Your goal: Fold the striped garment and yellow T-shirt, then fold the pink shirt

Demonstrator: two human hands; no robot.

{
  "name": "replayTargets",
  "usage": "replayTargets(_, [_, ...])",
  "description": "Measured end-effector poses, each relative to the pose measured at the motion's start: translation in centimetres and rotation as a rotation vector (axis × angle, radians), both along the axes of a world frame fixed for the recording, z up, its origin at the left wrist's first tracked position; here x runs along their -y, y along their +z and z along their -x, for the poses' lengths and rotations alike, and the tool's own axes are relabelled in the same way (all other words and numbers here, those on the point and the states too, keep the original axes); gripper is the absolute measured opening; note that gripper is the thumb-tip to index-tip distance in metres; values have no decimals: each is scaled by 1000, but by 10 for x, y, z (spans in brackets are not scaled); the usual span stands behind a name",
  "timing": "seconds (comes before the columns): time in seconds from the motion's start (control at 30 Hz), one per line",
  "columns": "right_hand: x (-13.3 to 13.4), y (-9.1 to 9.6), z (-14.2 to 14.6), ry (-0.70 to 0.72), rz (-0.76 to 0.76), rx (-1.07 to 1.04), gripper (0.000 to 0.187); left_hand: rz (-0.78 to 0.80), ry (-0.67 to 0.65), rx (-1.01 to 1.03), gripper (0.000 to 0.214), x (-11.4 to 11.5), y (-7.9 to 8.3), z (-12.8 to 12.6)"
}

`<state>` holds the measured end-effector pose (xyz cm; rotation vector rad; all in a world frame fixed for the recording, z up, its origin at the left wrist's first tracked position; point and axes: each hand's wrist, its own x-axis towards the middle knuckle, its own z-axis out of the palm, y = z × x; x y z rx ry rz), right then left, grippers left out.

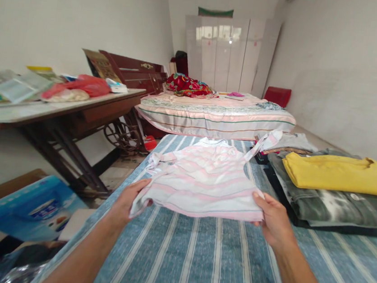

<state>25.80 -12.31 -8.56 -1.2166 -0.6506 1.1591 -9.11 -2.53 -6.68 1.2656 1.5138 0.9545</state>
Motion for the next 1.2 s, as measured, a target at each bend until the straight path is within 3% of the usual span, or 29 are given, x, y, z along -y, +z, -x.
replayTargets(0.13, [29,-22,-16,50,162,37,34,176,79,84,25,25,-17,25])
replayTargets(0.27, [48,-42,-12,67,276,143,31,214,99,129,18,42,-27,26])
replayTargets(0.53, [68,-30,-15,35,242,359,32,246,128,240,24,66,-11,39])
replayTargets(0.67, [81,-40,-16,47,330,476,31,231,89,73,25,86,-22,44])
replayTargets(0.8, [87,-41,-14,58,362,559,29,176,13,-111,30,91,-26,34])
replayTargets(1.03, [99,-33,-26,115,476,725,31,224,2,-48,36,98,-15,38])
replayTargets(1.2, [97,-46,-33,253,409,1264,27,157,-23,-338,42,103,-11,32])
